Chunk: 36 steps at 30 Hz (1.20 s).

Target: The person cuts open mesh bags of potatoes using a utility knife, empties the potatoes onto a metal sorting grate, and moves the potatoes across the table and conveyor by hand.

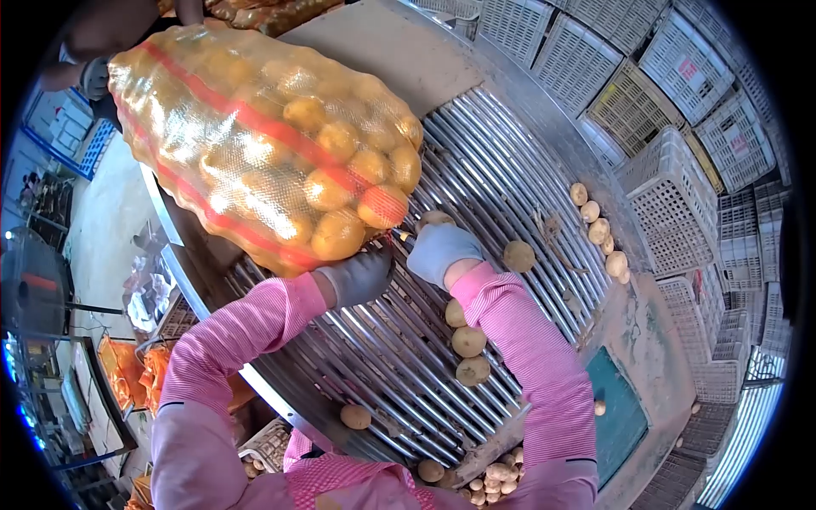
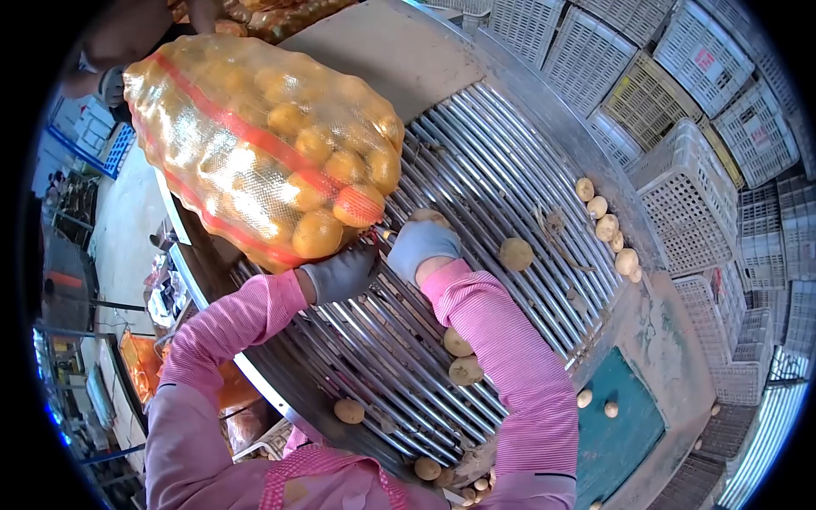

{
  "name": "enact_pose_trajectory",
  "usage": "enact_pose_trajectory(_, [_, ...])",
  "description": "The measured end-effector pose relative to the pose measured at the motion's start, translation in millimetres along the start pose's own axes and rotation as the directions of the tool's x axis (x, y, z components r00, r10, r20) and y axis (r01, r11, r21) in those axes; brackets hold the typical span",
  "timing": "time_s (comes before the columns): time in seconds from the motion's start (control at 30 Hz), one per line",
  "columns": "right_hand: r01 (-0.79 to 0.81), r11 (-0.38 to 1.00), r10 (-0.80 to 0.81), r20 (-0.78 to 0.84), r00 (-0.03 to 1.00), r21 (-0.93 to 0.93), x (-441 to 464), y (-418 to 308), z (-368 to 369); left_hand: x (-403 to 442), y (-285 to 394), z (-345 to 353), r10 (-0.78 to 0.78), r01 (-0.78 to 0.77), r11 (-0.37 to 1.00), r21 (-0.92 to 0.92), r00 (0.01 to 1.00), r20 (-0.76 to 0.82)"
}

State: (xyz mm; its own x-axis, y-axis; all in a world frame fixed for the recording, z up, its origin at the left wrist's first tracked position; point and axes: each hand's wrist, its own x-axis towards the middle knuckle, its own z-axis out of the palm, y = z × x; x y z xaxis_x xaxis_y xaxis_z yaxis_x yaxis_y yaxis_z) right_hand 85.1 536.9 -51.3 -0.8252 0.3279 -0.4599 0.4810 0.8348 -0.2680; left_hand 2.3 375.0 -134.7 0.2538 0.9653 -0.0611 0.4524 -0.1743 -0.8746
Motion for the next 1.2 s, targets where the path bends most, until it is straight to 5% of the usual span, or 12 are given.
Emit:
enact_pose_trajectory(0.07, [-0.073,0.990,0.079,0.048,0.996,-0.121,2,-7,-4,4,17,20,0.186,-0.182,0.982,0.048,0.979,-0.080])
enact_pose_trajectory(0.1, [-0.079,0.990,0.085,0.054,0.995,-0.119,-2,-5,4,22,-30,-28,0.623,-0.641,0.766,0.054,0.760,0.182])
enact_pose_trajectory(0.2, [-0.321,0.845,0.340,0.035,0.940,0.428,16,-3,60,-3,-4,-26,0.626,-0.598,0.753,-0.274,0.780,0.020])
enact_pose_trajectory(0.3, [0.144,0.988,-0.135,0.169,0.976,-0.046,8,20,53,-22,1,-42,0.545,-0.527,0.816,-0.236,0.838,0.011])
enact_pose_trajectory(0.37, [-0.159,0.980,0.121,0.275,0.954,0.119,-35,35,28,-25,3,-48,0.615,-0.603,0.767,-0.218,0.788,-0.014])
enact_pose_trajectory(0.57, [-0.345,0.687,-0.043,0.510,0.859,0.640,-101,103,78,-45,-5,-75,0.759,-0.774,0.602,-0.197,0.631,-0.162])
enact_pose_trajectory(0.67, [-0.477,0.225,-0.037,0.497,0.867,0.849,-152,97,92,-69,-6,-84,0.713,-0.703,0.605,-0.374,0.688,-0.139])
enact_pose_trajectory(0.73, [-0.267,0.242,0.029,0.268,0.963,0.933,-182,88,106,-83,1,-92,0.348,-0.120,0.520,-0.846,0.934,0.082])
enact_pose_trajectory(0.77, [-0.157,0.469,0.064,0.143,0.988,0.869,-191,86,119,-78,-1,-97,0.355,-0.124,0.513,-0.849,0.931,0.079])
enact_pose_trajectory(0.83, [0.065,0.693,-0.065,-0.029,0.998,0.718,-197,58,110,-64,-7,-110,0.283,0.454,-0.023,-0.891,0.857,0.430])
enact_pose_trajectory(1.0, [-0.080,0.922,-0.065,0.353,0.933,0.380,-130,22,99,-88,20,-100,0.166,0.366,0.106,-0.925,0.910,0.379])
enact_pose_trajectory(1.2, [0.239,0.912,-0.275,0.064,0.959,0.334,-82,-19,89,-91,17,-107,0.245,0.352,0.195,-0.916,0.887,0.393])
